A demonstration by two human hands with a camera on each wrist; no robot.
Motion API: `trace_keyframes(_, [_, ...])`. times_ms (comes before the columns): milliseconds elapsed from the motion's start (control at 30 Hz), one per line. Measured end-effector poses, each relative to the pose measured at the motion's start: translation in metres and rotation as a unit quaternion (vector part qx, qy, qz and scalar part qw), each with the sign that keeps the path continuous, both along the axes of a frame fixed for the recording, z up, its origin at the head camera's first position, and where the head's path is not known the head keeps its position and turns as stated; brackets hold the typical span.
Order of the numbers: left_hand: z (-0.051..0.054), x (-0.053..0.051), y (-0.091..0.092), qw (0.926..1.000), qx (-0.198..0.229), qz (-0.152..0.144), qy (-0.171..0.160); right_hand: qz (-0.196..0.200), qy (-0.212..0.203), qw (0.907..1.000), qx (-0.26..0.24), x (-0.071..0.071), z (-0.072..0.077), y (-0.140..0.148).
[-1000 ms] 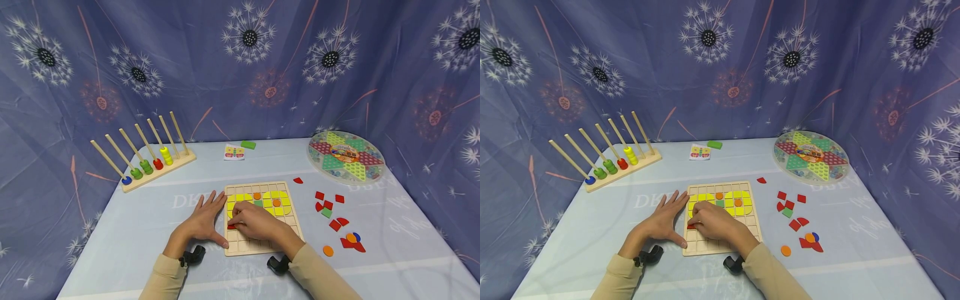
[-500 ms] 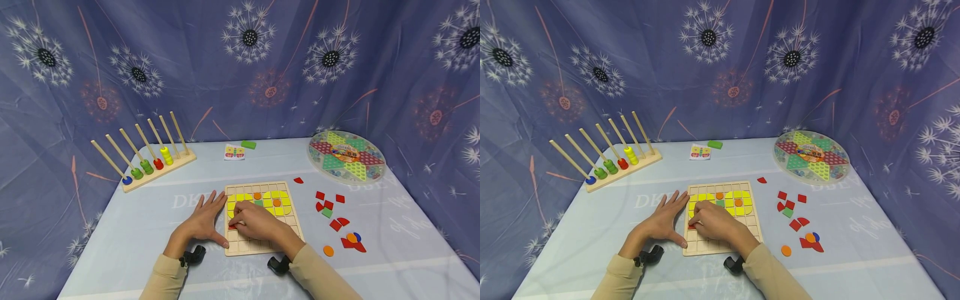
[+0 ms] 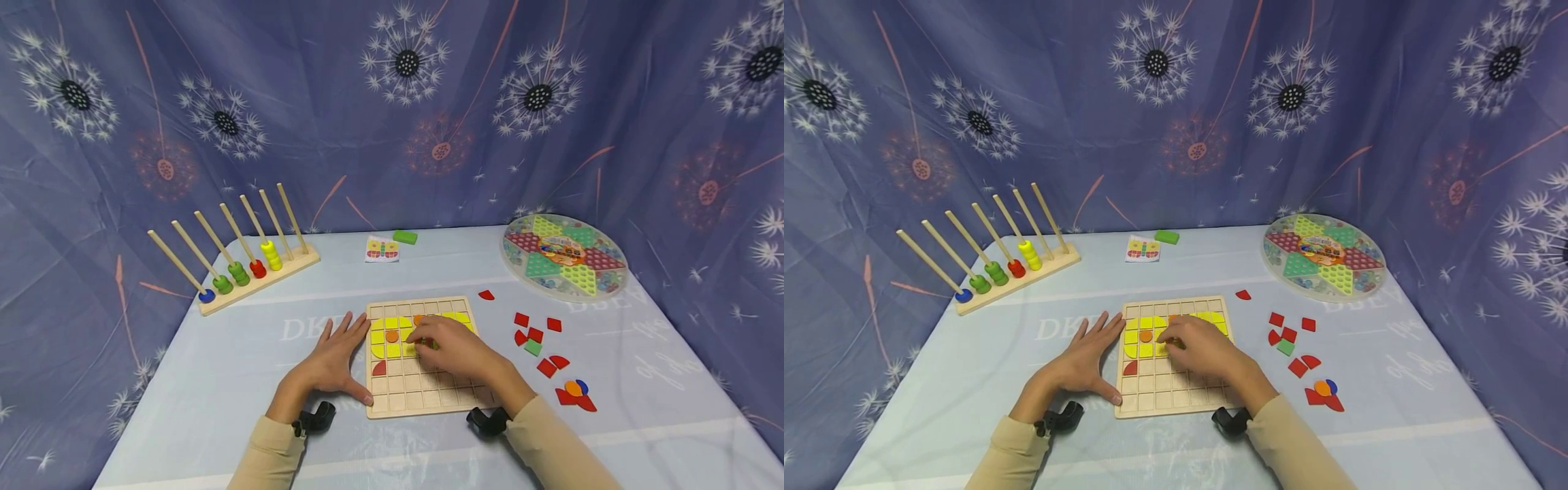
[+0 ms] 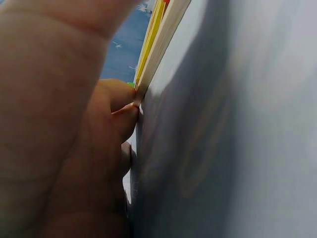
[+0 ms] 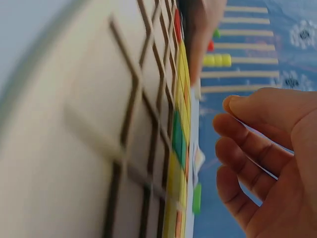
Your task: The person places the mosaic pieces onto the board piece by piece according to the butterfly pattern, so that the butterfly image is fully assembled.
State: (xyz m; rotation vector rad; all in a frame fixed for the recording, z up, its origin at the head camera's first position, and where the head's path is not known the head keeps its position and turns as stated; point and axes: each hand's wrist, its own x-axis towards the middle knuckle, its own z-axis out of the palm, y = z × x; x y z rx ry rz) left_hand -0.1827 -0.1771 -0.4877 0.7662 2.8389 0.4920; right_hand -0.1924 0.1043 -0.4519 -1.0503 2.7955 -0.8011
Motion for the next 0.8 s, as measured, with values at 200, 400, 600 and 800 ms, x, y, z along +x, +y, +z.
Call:
trace_keyframes(200, [0.000,0.000,0.000,1.0000,0.003,0.001,0.000,-0.026,-0.015,0.9984,-0.048,-0.015,0.004,0.036])
trace_keyframes(400, [-0.001,0.000,0.000,1.0000,0.002,0.000,0.002,-0.078,-0.031,0.9945,-0.063,-0.032,0.007,0.077])
trace_keyframes(600, [-0.001,0.000,0.001,1.0000,0.002,0.003,-0.002,-0.126,-0.020,0.9897,-0.064,-0.044,0.003,0.121])
trace_keyframes(800, [-0.001,0.000,0.000,1.0000,0.001,0.004,-0.003,-0.162,-0.030,0.9850,-0.052,-0.048,-0.002,0.160])
